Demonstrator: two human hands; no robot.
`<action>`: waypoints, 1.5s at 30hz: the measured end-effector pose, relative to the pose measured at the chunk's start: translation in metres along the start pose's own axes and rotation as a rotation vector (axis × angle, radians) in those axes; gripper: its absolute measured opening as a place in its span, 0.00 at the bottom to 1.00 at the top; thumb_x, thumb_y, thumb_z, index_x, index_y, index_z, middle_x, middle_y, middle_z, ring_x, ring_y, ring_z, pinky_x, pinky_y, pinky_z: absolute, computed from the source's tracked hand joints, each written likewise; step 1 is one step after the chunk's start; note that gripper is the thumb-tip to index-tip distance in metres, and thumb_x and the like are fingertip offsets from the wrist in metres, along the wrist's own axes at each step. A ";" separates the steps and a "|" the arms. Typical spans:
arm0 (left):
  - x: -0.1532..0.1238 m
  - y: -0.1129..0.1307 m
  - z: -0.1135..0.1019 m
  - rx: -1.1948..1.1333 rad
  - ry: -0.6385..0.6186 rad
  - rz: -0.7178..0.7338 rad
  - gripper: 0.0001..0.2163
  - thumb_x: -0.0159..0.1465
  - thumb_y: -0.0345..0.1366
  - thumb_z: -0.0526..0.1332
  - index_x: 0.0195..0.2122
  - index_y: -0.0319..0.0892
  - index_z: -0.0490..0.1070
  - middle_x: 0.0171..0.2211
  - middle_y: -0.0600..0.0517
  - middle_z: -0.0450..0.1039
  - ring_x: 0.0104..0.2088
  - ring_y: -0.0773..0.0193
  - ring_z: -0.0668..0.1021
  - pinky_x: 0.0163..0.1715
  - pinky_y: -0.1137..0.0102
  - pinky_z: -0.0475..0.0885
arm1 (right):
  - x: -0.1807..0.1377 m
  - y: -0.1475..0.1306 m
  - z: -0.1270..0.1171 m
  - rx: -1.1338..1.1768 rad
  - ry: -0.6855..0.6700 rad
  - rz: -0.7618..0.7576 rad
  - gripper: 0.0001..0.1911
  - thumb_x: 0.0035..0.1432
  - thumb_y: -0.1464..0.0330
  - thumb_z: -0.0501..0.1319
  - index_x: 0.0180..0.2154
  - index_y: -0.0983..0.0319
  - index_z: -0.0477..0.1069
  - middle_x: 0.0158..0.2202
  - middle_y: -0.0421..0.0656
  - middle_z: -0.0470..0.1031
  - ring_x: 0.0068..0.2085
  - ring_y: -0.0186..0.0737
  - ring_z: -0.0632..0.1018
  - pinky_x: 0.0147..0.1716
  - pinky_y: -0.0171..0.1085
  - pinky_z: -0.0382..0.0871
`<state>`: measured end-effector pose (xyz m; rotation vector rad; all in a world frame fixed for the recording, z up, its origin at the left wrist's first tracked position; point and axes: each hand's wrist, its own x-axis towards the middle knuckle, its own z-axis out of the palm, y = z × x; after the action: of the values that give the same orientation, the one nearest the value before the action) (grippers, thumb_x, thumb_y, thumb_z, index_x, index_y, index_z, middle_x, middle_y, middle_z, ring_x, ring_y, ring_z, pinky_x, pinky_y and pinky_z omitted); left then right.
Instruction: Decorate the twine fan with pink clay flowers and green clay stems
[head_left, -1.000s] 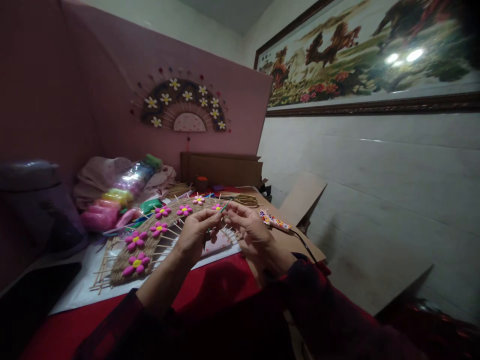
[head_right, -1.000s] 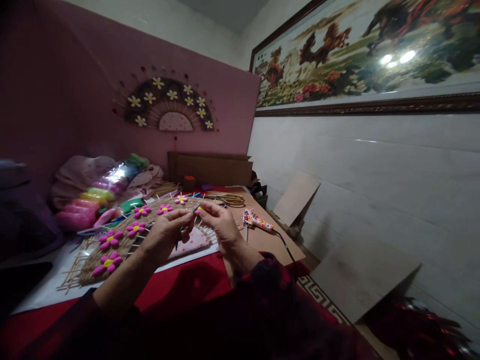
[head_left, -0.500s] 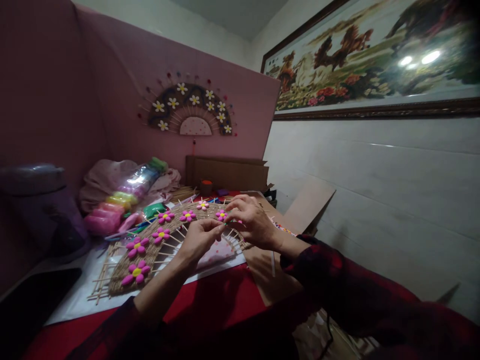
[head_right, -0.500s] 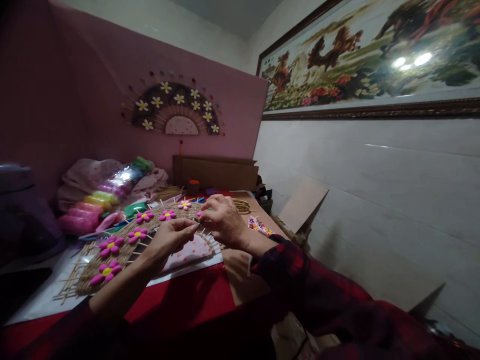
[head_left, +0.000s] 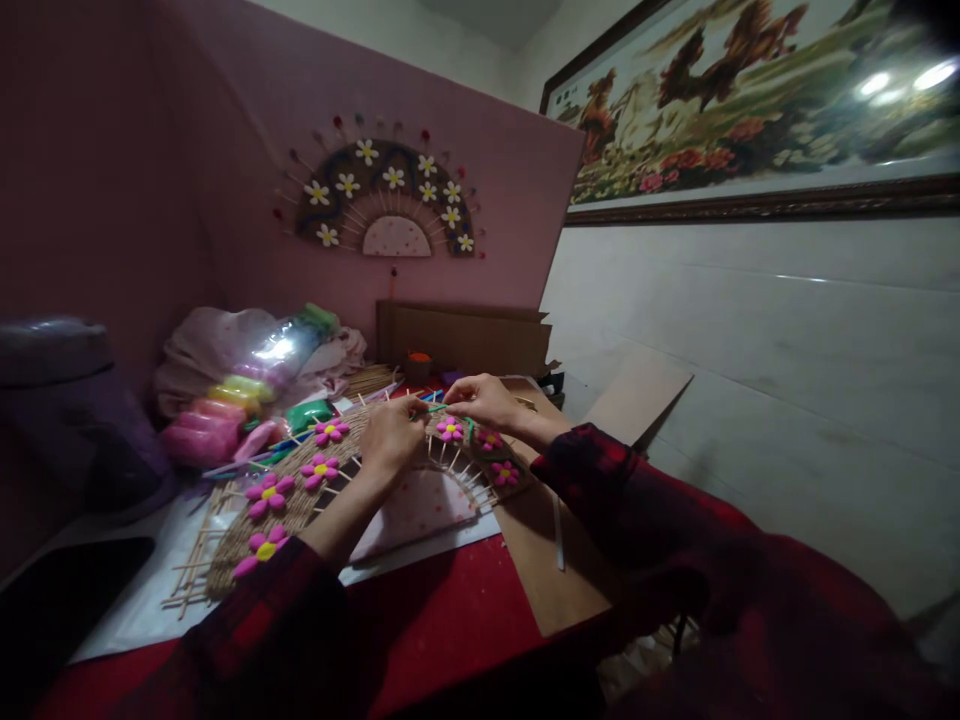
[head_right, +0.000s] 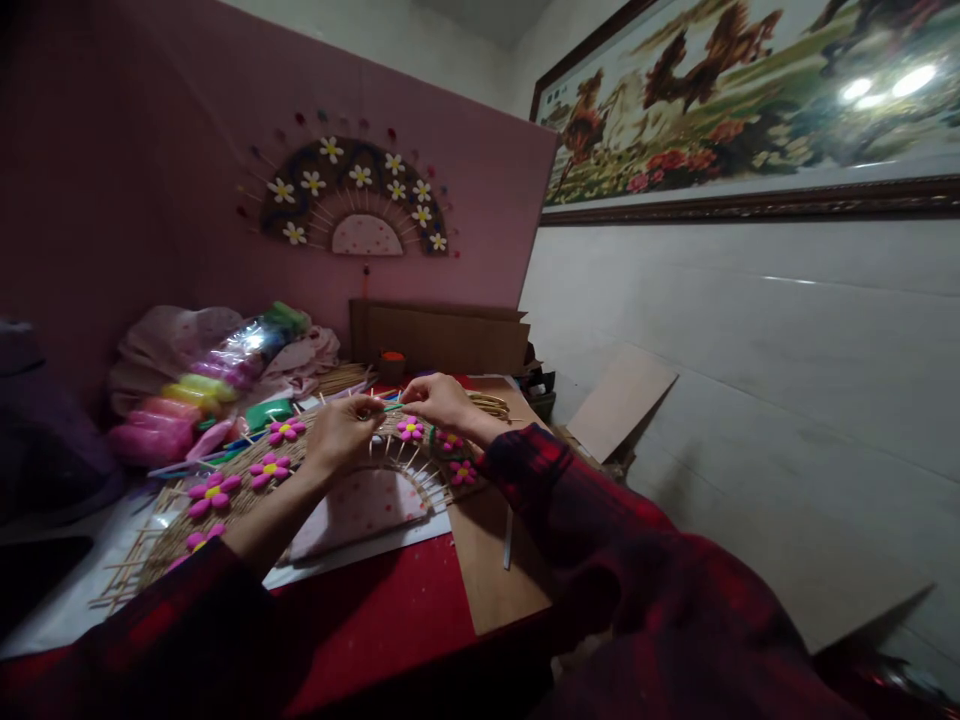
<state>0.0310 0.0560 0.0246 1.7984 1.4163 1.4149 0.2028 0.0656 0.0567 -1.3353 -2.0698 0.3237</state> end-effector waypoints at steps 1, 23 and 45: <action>0.000 -0.001 0.001 0.056 0.020 0.014 0.05 0.49 0.34 0.65 0.27 0.48 0.78 0.27 0.47 0.76 0.32 0.53 0.75 0.32 0.65 0.64 | 0.004 0.004 0.002 0.017 -0.016 0.031 0.06 0.49 0.70 0.65 0.32 0.65 0.77 0.26 0.40 0.76 0.28 0.32 0.73 0.27 0.31 0.62; -0.005 -0.017 0.014 0.675 -0.064 0.311 0.12 0.63 0.31 0.52 0.42 0.45 0.75 0.41 0.48 0.75 0.39 0.56 0.75 0.29 0.68 0.62 | 0.024 0.025 0.010 -0.215 -0.053 0.059 0.05 0.49 0.70 0.64 0.32 0.61 0.77 0.30 0.40 0.78 0.31 0.33 0.74 0.31 0.30 0.62; -0.005 -0.026 0.014 0.830 0.057 0.516 0.12 0.63 0.33 0.52 0.35 0.42 0.76 0.34 0.46 0.75 0.37 0.53 0.73 0.32 0.63 0.60 | 0.008 0.036 0.005 -0.253 -0.022 0.008 0.07 0.51 0.73 0.61 0.33 0.62 0.78 0.31 0.42 0.78 0.31 0.35 0.75 0.31 0.32 0.63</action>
<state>0.0325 0.0643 -0.0038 2.8191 1.8197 1.1643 0.2237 0.0898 0.0368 -1.4918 -2.1802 0.0804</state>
